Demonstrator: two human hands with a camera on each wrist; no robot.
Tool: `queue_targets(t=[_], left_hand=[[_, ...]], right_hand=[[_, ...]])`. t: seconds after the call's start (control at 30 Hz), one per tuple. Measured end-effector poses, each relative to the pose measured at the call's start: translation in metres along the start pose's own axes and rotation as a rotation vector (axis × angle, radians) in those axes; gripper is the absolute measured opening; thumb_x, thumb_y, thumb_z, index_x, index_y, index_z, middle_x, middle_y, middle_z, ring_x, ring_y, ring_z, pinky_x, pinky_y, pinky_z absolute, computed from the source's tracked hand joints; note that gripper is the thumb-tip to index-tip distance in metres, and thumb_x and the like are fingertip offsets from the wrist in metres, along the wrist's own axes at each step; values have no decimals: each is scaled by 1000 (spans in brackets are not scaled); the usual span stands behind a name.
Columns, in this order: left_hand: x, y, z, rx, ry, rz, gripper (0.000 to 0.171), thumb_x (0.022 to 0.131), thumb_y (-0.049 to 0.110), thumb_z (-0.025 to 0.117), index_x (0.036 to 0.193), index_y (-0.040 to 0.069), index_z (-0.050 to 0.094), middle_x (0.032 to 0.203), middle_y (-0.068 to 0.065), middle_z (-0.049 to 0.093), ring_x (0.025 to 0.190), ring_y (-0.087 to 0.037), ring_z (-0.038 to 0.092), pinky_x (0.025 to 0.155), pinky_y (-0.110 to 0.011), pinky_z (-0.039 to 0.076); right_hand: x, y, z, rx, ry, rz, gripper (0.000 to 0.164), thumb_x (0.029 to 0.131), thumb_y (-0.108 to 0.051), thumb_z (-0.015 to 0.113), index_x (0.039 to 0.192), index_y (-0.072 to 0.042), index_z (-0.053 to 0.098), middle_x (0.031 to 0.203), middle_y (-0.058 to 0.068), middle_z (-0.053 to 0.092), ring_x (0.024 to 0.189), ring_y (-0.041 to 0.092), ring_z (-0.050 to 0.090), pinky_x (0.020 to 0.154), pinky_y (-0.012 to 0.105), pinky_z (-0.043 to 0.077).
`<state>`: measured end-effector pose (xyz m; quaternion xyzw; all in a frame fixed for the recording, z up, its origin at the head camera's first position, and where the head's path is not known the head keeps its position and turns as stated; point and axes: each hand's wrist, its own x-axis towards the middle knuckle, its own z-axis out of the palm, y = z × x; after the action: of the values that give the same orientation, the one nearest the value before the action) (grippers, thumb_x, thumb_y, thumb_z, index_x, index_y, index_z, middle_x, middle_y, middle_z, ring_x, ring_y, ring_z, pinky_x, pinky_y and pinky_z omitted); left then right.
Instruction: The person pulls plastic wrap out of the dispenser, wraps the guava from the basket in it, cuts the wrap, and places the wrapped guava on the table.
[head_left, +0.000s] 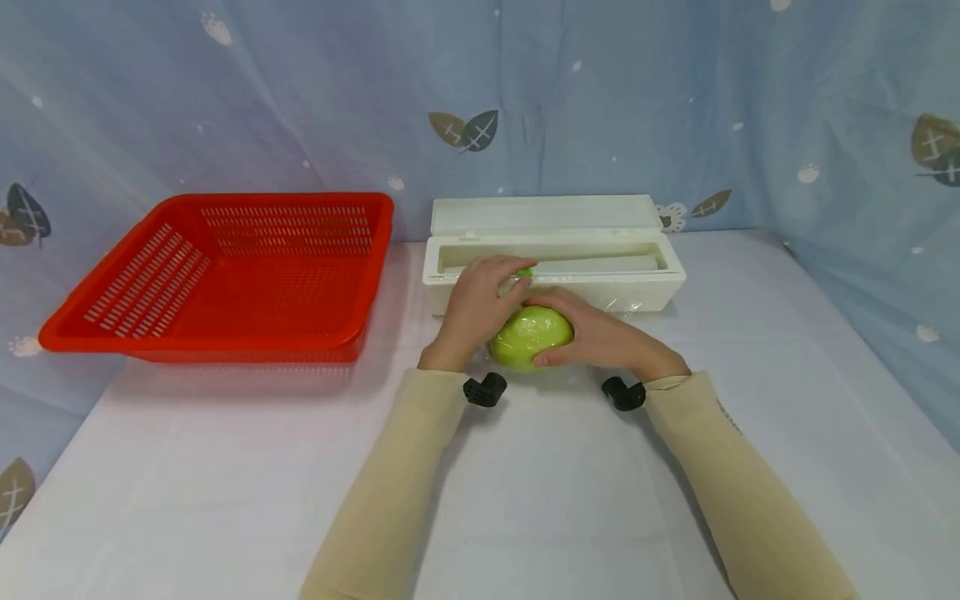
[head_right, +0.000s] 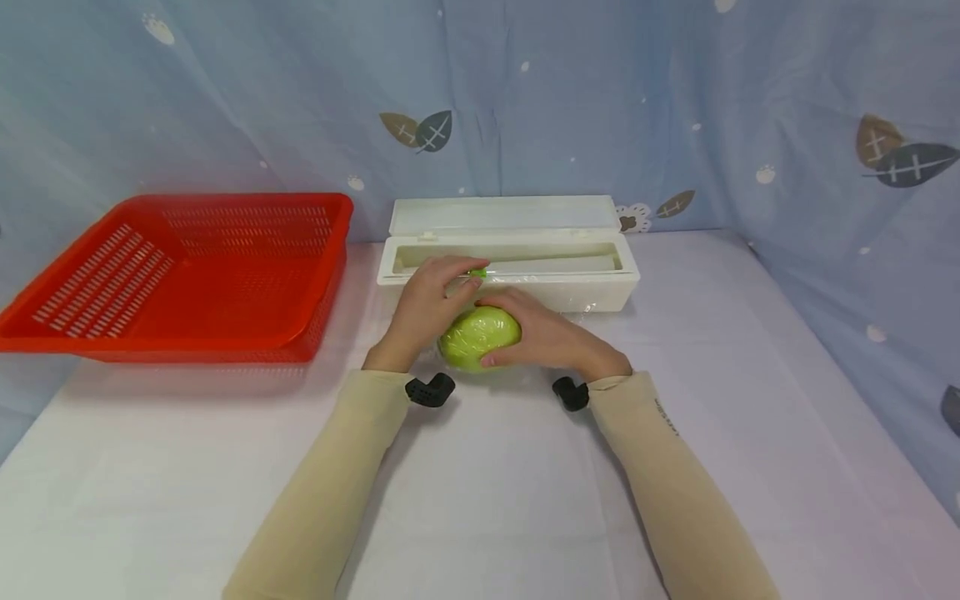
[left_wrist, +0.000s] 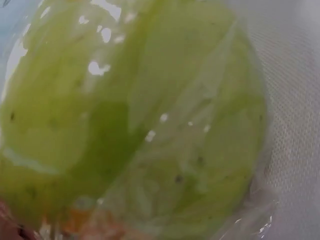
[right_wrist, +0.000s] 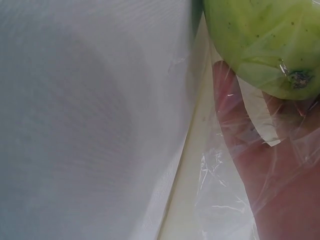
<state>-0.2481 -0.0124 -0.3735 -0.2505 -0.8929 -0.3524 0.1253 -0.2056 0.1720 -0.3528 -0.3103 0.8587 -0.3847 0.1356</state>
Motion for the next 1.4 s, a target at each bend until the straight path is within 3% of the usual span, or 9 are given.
queue_targets(t=[0.13,0.2,0.33,0.5,0.67,0.93,1.17,1.4], left_hand=[[0,3,3,112,4,61,30,93,35,45,114,23,62,115,4,53,108,-17,43,91,-34,32],[0,5,4,152,6,61,31,93,36,43,113,24,63,114,4,52,106,-16,42,89,-33,32],[0,8,4,198,6,28,30,93,37,43,112,25,63,113,5,51,105,-16,42,85,-32,32],[0,13,4,267,-6,-20,27,92,37,45,111,24,61,112,4,51,102,-17,43,82,-33,33],[-1,17,4,340,-2,-61,25,91,35,47,111,27,60,111,5,54,99,-17,44,78,-33,33],[-3,20,4,369,29,-87,23,90,33,48,109,27,59,107,5,54,95,-17,46,74,-33,33],[-4,20,6,359,86,-79,20,89,29,51,105,24,61,101,3,55,91,-16,47,73,-32,34],[-5,21,7,367,115,-79,17,88,28,53,102,23,61,98,2,56,88,-17,49,71,-32,35]], right_hand=[[0,-1,-1,-9,5,27,71,74,-25,73,134,-15,36,131,5,33,110,19,39,87,39,35],[1,0,-1,-10,4,39,70,74,-25,73,134,-15,36,131,4,33,110,19,39,87,38,35],[4,8,1,-16,4,55,72,74,-28,73,134,-17,35,132,2,32,110,19,38,87,39,35],[10,30,4,-42,14,64,77,71,-40,73,135,-28,32,134,-5,28,109,16,37,85,38,36],[12,36,5,-57,19,36,78,69,-49,71,134,-32,32,132,-9,30,108,13,38,85,36,36],[12,34,6,-30,11,56,75,69,-47,72,133,-32,34,129,-9,32,104,13,40,82,35,38],[5,7,1,-2,-5,49,71,75,-26,72,135,-18,34,130,2,33,105,19,39,82,37,38],[2,0,0,15,-9,30,69,77,-24,71,135,-17,35,130,3,34,105,18,40,82,36,38]])
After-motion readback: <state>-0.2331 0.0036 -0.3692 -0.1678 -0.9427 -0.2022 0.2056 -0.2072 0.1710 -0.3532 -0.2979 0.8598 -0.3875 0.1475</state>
